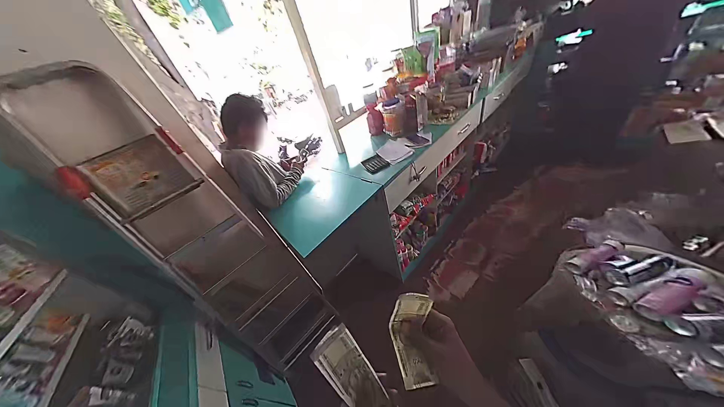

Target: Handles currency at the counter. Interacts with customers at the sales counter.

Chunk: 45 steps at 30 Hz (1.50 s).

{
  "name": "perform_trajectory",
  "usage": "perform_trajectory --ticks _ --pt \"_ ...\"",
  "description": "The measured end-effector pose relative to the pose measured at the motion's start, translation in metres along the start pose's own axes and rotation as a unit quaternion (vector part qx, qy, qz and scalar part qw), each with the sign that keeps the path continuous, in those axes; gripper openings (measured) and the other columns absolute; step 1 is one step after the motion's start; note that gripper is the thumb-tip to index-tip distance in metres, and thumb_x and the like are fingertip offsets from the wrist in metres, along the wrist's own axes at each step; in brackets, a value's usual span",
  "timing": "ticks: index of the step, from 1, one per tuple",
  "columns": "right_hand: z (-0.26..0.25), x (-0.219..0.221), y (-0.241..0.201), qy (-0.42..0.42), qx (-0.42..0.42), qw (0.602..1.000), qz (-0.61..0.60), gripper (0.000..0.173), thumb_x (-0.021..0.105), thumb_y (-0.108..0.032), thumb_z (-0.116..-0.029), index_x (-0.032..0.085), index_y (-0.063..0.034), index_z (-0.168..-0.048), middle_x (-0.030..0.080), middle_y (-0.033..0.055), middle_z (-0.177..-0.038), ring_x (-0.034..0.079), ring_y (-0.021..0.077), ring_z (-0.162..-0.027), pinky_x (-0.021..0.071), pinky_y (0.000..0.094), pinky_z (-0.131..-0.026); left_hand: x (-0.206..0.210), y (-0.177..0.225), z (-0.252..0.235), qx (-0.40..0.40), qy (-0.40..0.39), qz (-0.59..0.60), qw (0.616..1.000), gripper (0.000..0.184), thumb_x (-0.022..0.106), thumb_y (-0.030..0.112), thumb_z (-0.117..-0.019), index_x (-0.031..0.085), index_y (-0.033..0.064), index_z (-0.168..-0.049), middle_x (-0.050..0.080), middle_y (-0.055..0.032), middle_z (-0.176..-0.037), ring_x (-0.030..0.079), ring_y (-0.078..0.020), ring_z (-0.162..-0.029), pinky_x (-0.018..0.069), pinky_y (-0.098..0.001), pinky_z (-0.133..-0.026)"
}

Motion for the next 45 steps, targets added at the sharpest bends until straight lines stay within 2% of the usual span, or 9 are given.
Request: perform_trajectory --ticks 4,8,12,16,21,26,29,35,45 --pt "-0.061 0.029 0.038 -0.129 0.022 0.991 -0.031 0.043 0.073 -0.001 -0.0899 0.065 -0.0015 -0.132 0.076 0.0047 -0.108 0.074 0.0134 -0.091 0.063 0.0335 -0.084 0.005 0.013 -0.074 0.058 0.084 -0.085 0.991 0.026 0.065 -0.002 -0.093 0.056 -0.0048 -0.117 0.073 -0.0091 -0.096 0.073 -0.0162 -0.084 0.0634 -0.0359 -0.077" --pt "-0.139 0.037 0.08 -0.131 0.072 0.988 -0.033 0.02 0.073 0.001 -0.0884 0.073 -0.0047 -0.107 0.077 0.0008 -0.093 0.074 0.01 -0.081 0.0633 0.031 -0.077 0.026 0.008 -0.152 0.099 0.109 -0.142 0.979 0.026 0.064 -0.001 -0.0918 0.058 -0.0083 -0.115 0.073 -0.0062 -0.098 0.072 -0.0096 -0.09 0.0623 -0.0325 -0.085" --pt "-0.263 0.008 0.061 -0.06 0.039 0.995 -0.067 0.018 0.069 0.003 -0.0889 0.072 -0.0068 -0.103 0.077 0.0019 -0.088 0.074 0.0118 -0.077 0.0639 0.0316 -0.074 0.058 0.017 -0.236 0.037 0.098 -0.039 0.994 0.019 0.051 0.013 -0.1038 0.059 -0.0028 -0.111 0.076 -0.0114 -0.09 0.075 -0.0213 -0.077 0.0649 -0.0393 -0.069" --pt "-0.351 0.003 0.059 -0.161 0.023 0.985 -0.059 0.023 0.076 -0.001 -0.086 0.075 -0.0093 -0.108 0.078 0.0013 -0.095 0.074 0.0108 -0.084 0.0634 0.0296 -0.079 0.084 0.024 -0.313 0.039 0.039 -0.005 0.998 0.024 0.04 0.011 -0.109 0.06 -0.0009 -0.112 0.078 -0.0134 -0.093 0.077 -0.0222 -0.075 0.0651 -0.0376 -0.07" --pt "-0.388 0.024 0.113 -0.274 0.123 0.954 -0.014 0.021 0.072 0.0 -0.0883 0.072 -0.0036 -0.109 0.076 0.0015 -0.095 0.072 0.0096 -0.084 0.0624 0.0308 -0.08 0.123 0.028 -0.363 0.07 0.026 -0.095 0.993 0.027 0.048 -0.01 -0.0926 0.064 0.0034 -0.11 0.076 0.0078 -0.092 0.071 -0.0004 -0.087 0.0609 -0.0257 -0.084" --pt "-0.444 -0.004 0.123 -0.146 0.146 0.978 -0.037 0.013 0.067 -0.003 -0.0914 0.071 -0.0047 -0.104 0.076 0.0033 -0.087 0.073 0.0124 -0.076 0.0635 0.0325 -0.073 0.12 0.019 -0.396 0.052 -0.12 -0.243 0.961 0.022 0.054 0.005 -0.1013 0.067 -0.0063 -0.115 0.076 -0.0093 -0.105 0.074 -0.0145 -0.094 0.0618 -0.0365 -0.087" --pt "-0.502 -0.027 0.133 -0.072 0.143 0.987 -0.016 0.02 0.071 -0.002 -0.0881 0.068 -0.0008 -0.108 0.075 0.0071 -0.088 0.073 0.0157 -0.076 0.0633 0.0339 -0.072 0.087 0.032 -0.414 0.084 -0.055 -0.329 0.939 0.025 0.055 0.008 -0.102 0.068 -0.0059 -0.118 0.075 -0.0142 -0.112 0.074 -0.0189 -0.097 0.0619 -0.0387 -0.088" --pt "-0.608 -0.027 0.184 -0.053 0.166 0.985 0.001 0.028 0.069 0.0 -0.0909 0.062 0.0023 -0.118 0.074 0.0107 -0.096 0.073 0.0191 -0.082 0.063 0.0374 -0.076 -0.014 0.057 -0.489 0.225 0.196 -0.561 0.772 0.037 0.056 0.028 -0.1009 0.073 -0.0007 -0.115 0.073 -0.0176 -0.117 0.065 -0.0386 -0.116 0.0479 -0.0577 -0.102" --pt "-0.686 0.034 0.261 -0.078 0.23 0.968 -0.068 0.009 0.061 0.0 -0.0981 0.063 0.0035 -0.106 0.072 0.0115 -0.086 0.072 0.0201 -0.077 0.0617 0.0387 -0.075 -0.035 0.021 -0.538 0.222 0.248 -0.738 0.587 0.062 0.041 0.059 -0.0995 0.075 0.0124 -0.12 0.067 -0.0099 -0.136 0.06 -0.037 -0.128 0.043 -0.0628 -0.104"
Point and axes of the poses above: each hand's wrist, its own z-axis away from the middle knuckle, its own x-axis out of the palm, y = z × x, the point moved 6 cm from there along -z, towards the middle knuckle
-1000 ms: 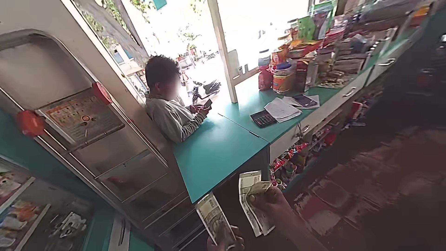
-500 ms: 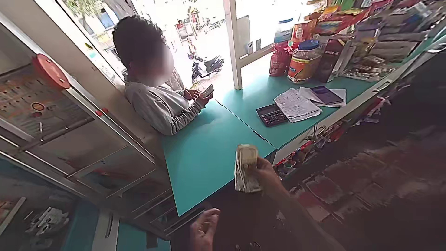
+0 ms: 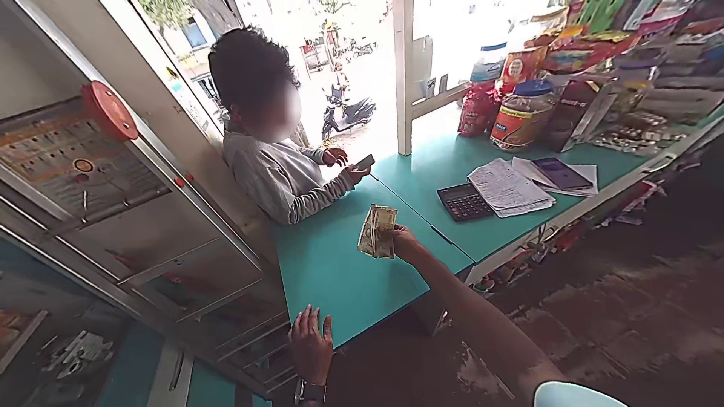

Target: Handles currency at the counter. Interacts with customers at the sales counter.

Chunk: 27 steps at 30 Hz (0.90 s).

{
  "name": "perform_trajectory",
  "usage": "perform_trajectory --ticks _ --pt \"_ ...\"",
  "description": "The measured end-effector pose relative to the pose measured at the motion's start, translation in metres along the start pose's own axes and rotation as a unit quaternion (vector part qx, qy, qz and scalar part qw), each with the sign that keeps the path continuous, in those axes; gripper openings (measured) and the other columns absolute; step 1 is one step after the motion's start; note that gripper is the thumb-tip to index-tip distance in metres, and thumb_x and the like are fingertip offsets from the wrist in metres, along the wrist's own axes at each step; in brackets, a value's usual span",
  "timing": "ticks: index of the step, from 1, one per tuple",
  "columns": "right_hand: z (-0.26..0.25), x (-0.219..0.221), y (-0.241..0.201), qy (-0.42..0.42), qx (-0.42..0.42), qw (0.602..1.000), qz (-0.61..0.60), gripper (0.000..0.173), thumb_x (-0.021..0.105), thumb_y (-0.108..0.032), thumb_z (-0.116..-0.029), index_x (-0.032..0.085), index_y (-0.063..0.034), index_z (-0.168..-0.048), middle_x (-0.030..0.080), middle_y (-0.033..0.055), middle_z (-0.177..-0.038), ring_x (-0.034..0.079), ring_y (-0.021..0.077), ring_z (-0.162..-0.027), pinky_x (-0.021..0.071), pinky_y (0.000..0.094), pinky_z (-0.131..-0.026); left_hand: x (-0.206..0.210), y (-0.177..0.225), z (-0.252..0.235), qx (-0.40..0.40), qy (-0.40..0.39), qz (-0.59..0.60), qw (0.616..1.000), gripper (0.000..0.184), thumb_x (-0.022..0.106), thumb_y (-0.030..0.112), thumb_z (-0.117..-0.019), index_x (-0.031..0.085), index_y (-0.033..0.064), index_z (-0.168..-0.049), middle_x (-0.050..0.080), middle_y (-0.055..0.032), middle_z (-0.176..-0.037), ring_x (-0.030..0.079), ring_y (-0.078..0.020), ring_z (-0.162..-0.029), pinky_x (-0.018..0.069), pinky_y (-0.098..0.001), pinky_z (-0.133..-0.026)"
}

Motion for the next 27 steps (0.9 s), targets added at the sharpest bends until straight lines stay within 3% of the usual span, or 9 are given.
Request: perform_trajectory --ticks 8,12,16,19,27 --pt "-0.039 0.005 0.02 0.047 0.001 0.995 0.084 0.017 0.064 0.0 -0.0951 0.063 0.0027 -0.112 0.071 0.0123 -0.09 0.071 0.0203 -0.079 0.0612 0.0388 -0.073 -0.002 0.002 0.001 -0.002 -0.008 -0.005 1.0 0.059 0.043 0.057 -0.1 0.076 0.0126 -0.121 0.067 -0.0099 -0.137 0.06 -0.0378 -0.128 0.045 -0.0608 -0.104" --pt "-0.046 0.003 0.015 0.104 -0.102 0.978 0.153 0.027 0.075 0.001 -0.0865 0.066 0.0036 -0.112 0.074 0.0135 -0.095 0.072 0.0201 -0.081 0.0622 0.0386 -0.074 -0.002 0.001 0.0 -0.001 -0.029 0.0 1.0 0.057 0.046 0.055 -0.1003 0.075 0.0111 -0.123 0.065 -0.0121 -0.139 0.058 -0.0404 -0.13 0.0436 -0.0622 -0.105" --pt "-0.05 0.004 0.016 0.132 -0.185 0.945 0.236 0.048 0.079 -0.005 -0.0814 0.062 0.0019 -0.126 0.074 0.0137 -0.093 0.072 0.0203 -0.079 0.0611 0.0404 -0.075 -0.002 0.0 0.0 0.011 -0.021 -0.006 1.0 0.056 0.046 0.056 -0.1002 0.076 0.0132 -0.121 0.066 -0.0113 -0.138 0.06 -0.04 -0.128 0.0443 -0.0606 -0.105" --pt "-0.048 0.005 0.02 0.136 -0.191 0.926 0.297 0.053 0.079 -0.011 -0.0823 0.06 -0.0015 -0.131 0.073 0.014 -0.094 0.071 0.0224 -0.08 0.0593 0.0441 -0.078 -0.005 0.002 0.0 0.015 -0.02 -0.014 1.0 0.057 0.045 0.056 -0.0997 0.076 0.0129 -0.121 0.066 -0.0109 -0.137 0.061 -0.0395 -0.127 0.0451 -0.0604 -0.104" --pt "-0.046 0.004 0.021 0.132 -0.161 0.924 0.322 0.061 0.074 -0.013 -0.0867 0.052 -0.0017 -0.142 0.072 0.0161 -0.1 0.071 0.0239 -0.086 0.0587 0.0441 -0.082 -0.003 0.005 0.0 0.014 0.001 -0.002 1.0 0.058 0.043 0.056 -0.0993 0.077 0.0121 -0.118 0.067 -0.0135 -0.135 0.061 -0.0423 -0.126 0.0439 -0.0619 -0.103"
Point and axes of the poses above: each hand's wrist, its own z-axis away from the middle knuckle, its own x-axis out of the palm, y = z × x, the point moved 6 cm from there along -z, towards the middle knuckle
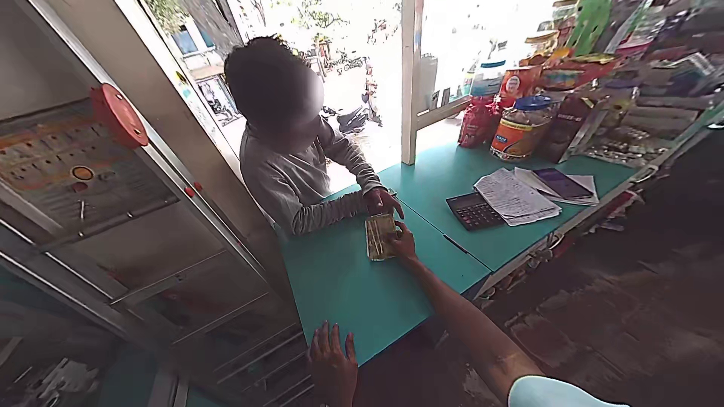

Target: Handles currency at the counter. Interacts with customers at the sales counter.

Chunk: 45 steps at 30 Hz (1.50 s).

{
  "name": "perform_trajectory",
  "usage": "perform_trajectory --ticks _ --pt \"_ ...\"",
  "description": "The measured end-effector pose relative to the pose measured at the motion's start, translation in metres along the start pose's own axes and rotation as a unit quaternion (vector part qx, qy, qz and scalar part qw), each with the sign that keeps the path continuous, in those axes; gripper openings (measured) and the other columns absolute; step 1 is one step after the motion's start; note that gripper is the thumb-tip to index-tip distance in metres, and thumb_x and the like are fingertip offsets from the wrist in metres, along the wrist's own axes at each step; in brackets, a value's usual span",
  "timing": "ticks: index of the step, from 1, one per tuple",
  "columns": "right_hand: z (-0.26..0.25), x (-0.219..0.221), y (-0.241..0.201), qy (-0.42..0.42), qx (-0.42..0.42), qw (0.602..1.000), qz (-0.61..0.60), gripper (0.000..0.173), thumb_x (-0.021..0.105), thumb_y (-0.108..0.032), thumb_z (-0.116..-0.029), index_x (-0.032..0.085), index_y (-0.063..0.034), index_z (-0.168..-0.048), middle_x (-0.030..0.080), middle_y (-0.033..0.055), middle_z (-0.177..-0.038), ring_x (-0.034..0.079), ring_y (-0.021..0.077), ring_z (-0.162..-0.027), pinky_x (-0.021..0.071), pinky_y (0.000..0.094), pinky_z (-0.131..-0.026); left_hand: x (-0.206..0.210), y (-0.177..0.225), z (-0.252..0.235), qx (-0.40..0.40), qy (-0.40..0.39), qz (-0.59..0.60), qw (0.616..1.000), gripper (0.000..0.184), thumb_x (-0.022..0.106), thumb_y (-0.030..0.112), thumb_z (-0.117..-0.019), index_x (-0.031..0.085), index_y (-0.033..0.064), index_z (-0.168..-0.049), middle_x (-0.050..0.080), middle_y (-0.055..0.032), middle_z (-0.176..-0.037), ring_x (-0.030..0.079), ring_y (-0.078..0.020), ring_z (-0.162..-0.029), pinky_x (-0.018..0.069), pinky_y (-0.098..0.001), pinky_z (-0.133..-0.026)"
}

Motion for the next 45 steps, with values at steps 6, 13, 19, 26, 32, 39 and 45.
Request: perform_trajectory --ticks 6,13,19,26,32,39,45 --pt "-0.004 -0.002 0.002 0.01 -0.023 0.999 0.031 0.064 0.072 -0.011 -0.0844 0.051 -0.0031 -0.144 0.072 0.016 -0.11 0.071 0.0249 -0.092 0.0577 0.0456 -0.085 0.001 -0.002 0.001 -0.004 -0.019 0.002 1.0 0.057 0.044 0.056 -0.0995 0.076 0.013 -0.121 0.065 -0.0134 -0.139 0.059 -0.0431 -0.128 0.0421 -0.0641 -0.103" --pt "-0.005 -0.001 0.001 0.038 0.042 0.99 -0.129 0.039 0.045 -0.017 -0.1096 0.041 0.001 -0.144 0.072 0.0153 -0.086 0.074 0.0206 -0.071 0.0638 0.0369 -0.07 -0.001 -0.001 -0.001 0.004 -0.028 -0.009 1.0 0.055 0.045 0.053 -0.0998 0.076 0.0126 -0.121 0.065 -0.0134 -0.139 0.059 -0.0425 -0.128 0.043 -0.0637 -0.102" --pt "0.008 0.006 0.002 -0.027 0.0 0.995 0.094 0.033 0.056 -0.014 -0.0999 0.062 0.0002 -0.129 0.073 0.0134 -0.102 0.072 0.0216 -0.091 0.0575 0.0409 -0.087 -0.001 -0.001 -0.001 0.005 -0.01 -0.01 1.0 0.054 0.044 0.053 -0.0997 0.076 0.0136 -0.119 0.066 -0.0122 -0.138 0.06 -0.0414 -0.127 0.0437 -0.0626 -0.102" --pt "0.153 0.042 -0.012 -0.201 -0.137 0.882 0.403 0.042 0.047 -0.036 -0.1045 0.065 -0.0208 -0.138 0.045 0.0141 -0.159 0.034 0.0328 -0.152 0.026 0.0479 -0.125 0.002 -0.002 0.0 0.003 -0.046 -0.004 0.999 0.055 0.045 0.053 -0.1006 0.074 0.0126 -0.124 0.063 -0.014 -0.142 0.056 -0.0424 -0.132 0.0406 -0.0632 -0.107" --pt "0.21 0.044 -0.011 -0.211 -0.145 0.853 0.455 0.05 0.033 -0.048 -0.1076 0.056 -0.0292 -0.148 0.037 0.0055 -0.165 0.029 0.0282 -0.155 0.014 0.0553 -0.127 -0.003 -0.002 -0.002 0.007 -0.071 0.007 0.997 0.058 0.049 0.053 -0.1008 0.067 0.0109 -0.136 0.056 -0.0174 -0.148 0.05 -0.045 -0.138 0.0343 -0.0671 -0.112" --pt "0.196 -0.002 -0.024 -0.215 -0.108 0.949 0.205 0.041 0.06 -0.034 -0.1029 0.065 -0.0109 -0.136 0.061 0.0091 -0.144 0.051 0.0216 -0.14 0.0317 0.0423 -0.123 0.008 -0.006 -0.005 -0.014 -0.158 0.004 0.987 0.065 0.04 0.057 -0.1027 0.051 0.0152 -0.152 0.034 -0.0196 -0.164 0.026 -0.0506 -0.151 0.0164 -0.0755 -0.115" --pt "0.069 -0.178 -0.02 0.114 -0.043 0.917 0.381 0.055 0.057 -0.05 -0.0994 0.064 -0.0113 -0.138 0.062 0.0134 -0.14 0.054 0.0313 -0.135 0.0428 0.0515 -0.112 0.011 -0.008 -0.002 -0.016 -0.149 -0.006 0.989 0.065 0.038 0.058 -0.1023 0.053 0.0175 -0.151 0.035 -0.018 -0.164 0.028 -0.0481 -0.151 0.0267 -0.0694 -0.114"
Point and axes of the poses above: each hand's wrist, its own z-axis away from the middle knuckle, its own x-axis out of the palm, y = z × x, the point moved 6 cm from there along -z, towards the middle knuckle
